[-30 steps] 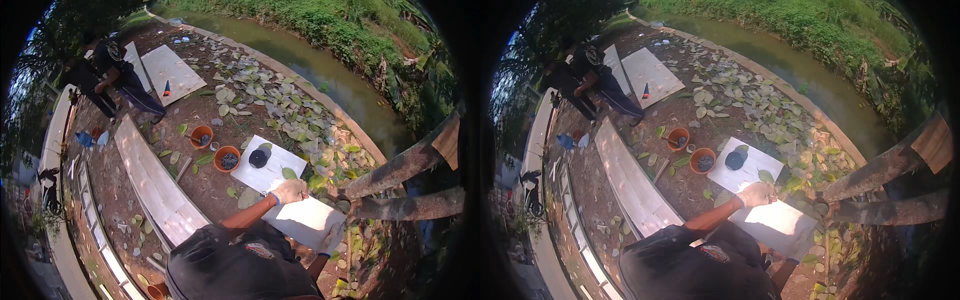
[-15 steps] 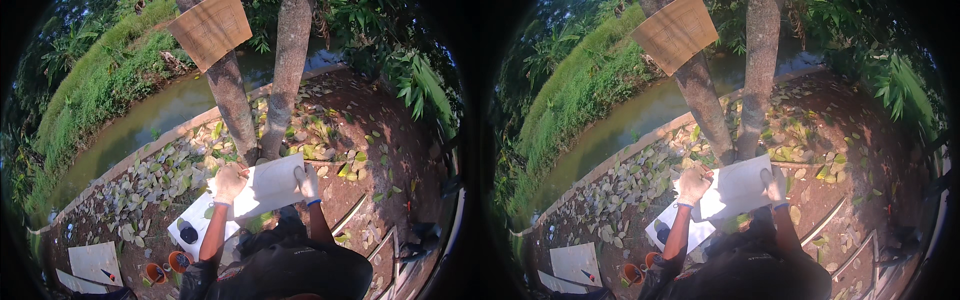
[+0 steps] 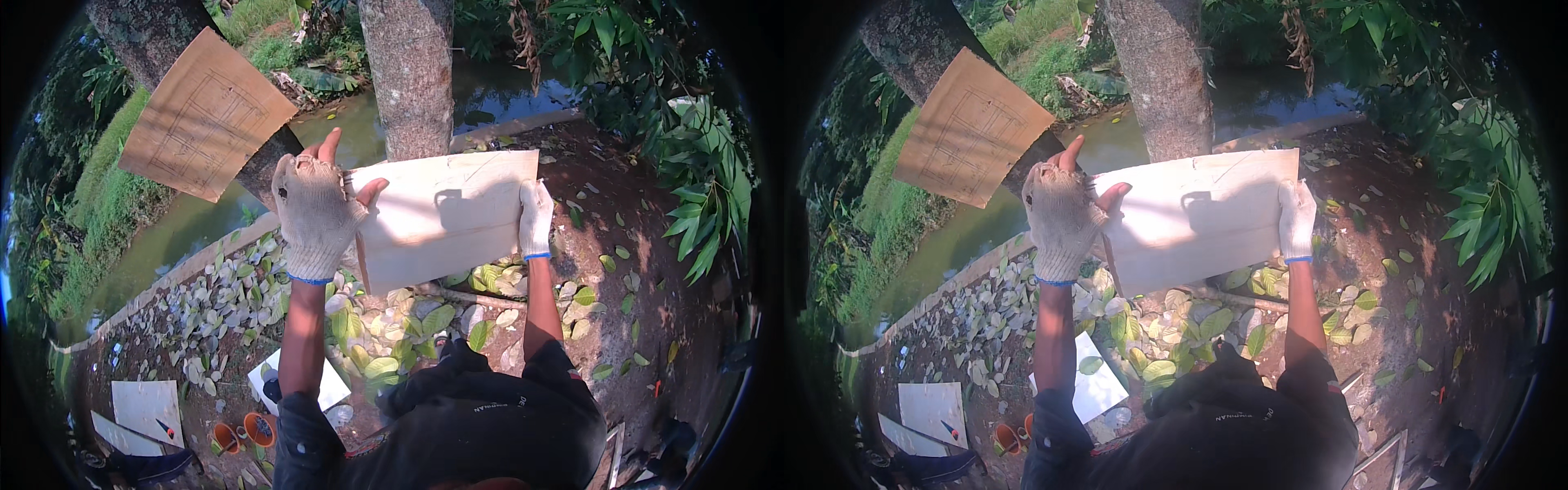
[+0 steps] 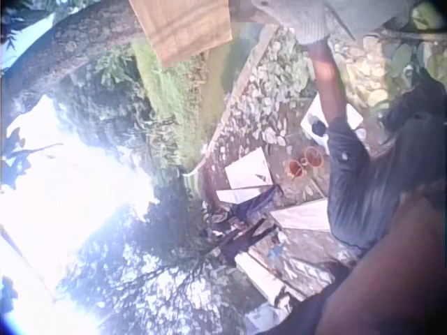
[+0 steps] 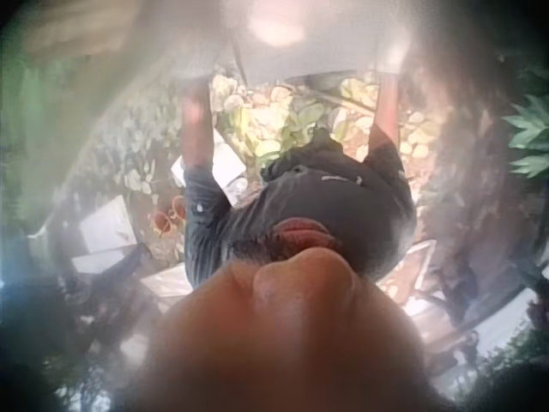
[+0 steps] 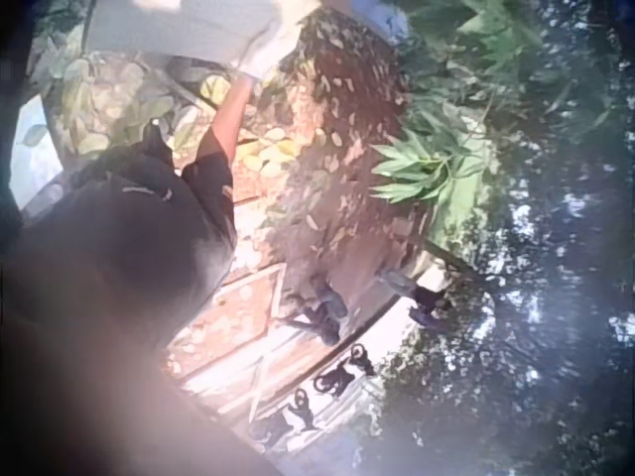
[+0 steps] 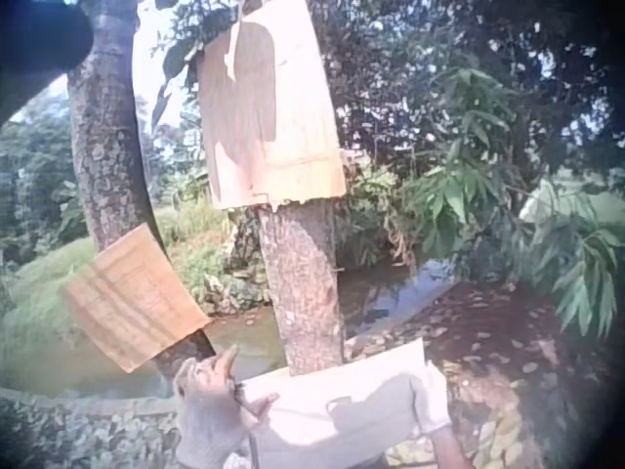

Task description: The person handles a large sheet of plywood, then sits on the ground and uses a hand saw to cut a small piece of wood. They continue to saw another small piece of wood while seated.

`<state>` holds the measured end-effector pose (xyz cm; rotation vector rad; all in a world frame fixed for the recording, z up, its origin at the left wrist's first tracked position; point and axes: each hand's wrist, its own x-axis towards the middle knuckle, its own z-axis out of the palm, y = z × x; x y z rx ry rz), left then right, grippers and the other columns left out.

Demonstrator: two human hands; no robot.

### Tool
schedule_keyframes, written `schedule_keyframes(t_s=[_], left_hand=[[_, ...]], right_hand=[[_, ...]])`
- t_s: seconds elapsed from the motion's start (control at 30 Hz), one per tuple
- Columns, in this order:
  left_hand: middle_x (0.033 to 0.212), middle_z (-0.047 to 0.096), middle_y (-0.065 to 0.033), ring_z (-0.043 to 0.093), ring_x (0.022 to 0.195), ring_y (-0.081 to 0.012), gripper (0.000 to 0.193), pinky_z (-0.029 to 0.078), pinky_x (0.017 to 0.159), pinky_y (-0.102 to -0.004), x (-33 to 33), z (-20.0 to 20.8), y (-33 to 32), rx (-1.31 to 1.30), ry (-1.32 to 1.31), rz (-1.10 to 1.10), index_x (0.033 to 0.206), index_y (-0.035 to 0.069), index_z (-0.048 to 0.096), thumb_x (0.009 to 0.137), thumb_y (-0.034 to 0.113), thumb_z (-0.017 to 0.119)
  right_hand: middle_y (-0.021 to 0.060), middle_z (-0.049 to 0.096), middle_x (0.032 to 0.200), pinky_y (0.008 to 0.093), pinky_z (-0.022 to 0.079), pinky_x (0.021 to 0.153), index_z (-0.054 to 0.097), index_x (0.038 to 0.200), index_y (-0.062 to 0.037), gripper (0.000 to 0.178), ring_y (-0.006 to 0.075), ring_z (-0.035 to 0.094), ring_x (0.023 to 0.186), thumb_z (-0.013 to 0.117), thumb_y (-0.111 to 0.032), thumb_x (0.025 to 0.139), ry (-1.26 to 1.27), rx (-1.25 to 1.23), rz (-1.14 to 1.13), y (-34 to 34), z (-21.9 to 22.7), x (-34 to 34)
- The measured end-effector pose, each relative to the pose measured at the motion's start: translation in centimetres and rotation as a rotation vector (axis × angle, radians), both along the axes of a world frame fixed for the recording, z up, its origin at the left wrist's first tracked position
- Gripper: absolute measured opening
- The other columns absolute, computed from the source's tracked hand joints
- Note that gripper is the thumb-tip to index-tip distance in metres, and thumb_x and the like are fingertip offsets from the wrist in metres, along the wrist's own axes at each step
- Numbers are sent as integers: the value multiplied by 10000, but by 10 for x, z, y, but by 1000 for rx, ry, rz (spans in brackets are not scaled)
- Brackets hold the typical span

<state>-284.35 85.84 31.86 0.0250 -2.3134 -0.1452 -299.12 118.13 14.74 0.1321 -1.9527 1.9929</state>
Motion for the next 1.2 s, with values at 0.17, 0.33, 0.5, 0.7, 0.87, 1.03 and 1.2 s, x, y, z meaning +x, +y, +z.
schedule_keyframes(t_s=[0.17, 0.33, 0.5, 0.7, 0.87, 1.03, 1.2], left_hand=[[1031, 661, -145, 634, 981, -211, 594, 500, 885, -369, -47, 22, 22, 799, -67, -160, 1268, -29, 583, 919, 411, 774], [1032, 668, -155, 639, 957, -230, 492, 500, 878, -377, -64, 35, 22, 621, 66, -88, 1262, -21, 556, 969, 339, 719], [1031, 690, -180, 668, 934, -227, 443, 516, 840, -363, -80, 43, 35, 522, 137, -70, 1245, -17, 535, 966, 269, 725], [959, 692, -163, 658, 855, -207, 412, 519, 783, -342, -99, 50, 38, 521, 181, -149, 1230, -25, 535, 976, 244, 716], [979, 697, -167, 668, 884, -207, 381, 524, 796, -345, -106, 49, 32, 418, 251, -117, 1205, -25, 554, 962, 213, 727], [1054, 669, -86, 624, 945, -141, 387, 502, 848, -297, -104, 62, 39, 549, 179, -167, 1214, 3, 564, 978, 264, 725], [811, 649, -97, 599, 700, -161, 411, 503, 687, -310, -115, 41, 32, 472, 284, -56, 1155, -10, 536, 947, 265, 760]], right_hand=[[-64, 508, 788, 253, 374, 666, 607, 854, -44, 255, 57, 435, 748, 632, -236, 1020, 208, -110, 122, -28, 49, -114], [-72, 485, 762, 257, 352, 645, 593, 823, -61, 287, 59, 420, 729, 649, -270, 1012, 176, -204, 192, -64, 64, -154], [-64, 494, 785, 258, 357, 645, 659, 923, -16, 316, 68, 412, 736, 681, -324, 992, 79, -193, 171, -67, 64, -169], [-59, 498, 823, 253, 359, 671, 686, 1047, 31, 377, 65, 405, 765, 691, -341, 987, 100, -336, 201, -75, 50, -189], [-70, 509, 836, 242, 357, 682, 684, 1002, 4, 340, 57, 412, 766, 707, -335, 976, 103, -479, 242, -90, 48, -193], [-60, 562, 889, 250, 385, 729, 681, 1021, -25, 316, 51, 454, 802, 719, -333, 966, 23, -634, 216, -105, 40, -201], [-82, 516, 815, 246, 342, 625, 664, 924, -38, 242, 35, 413, 729, 662, -267, 1001, 53, -552, 274, -92, 80, -213]])
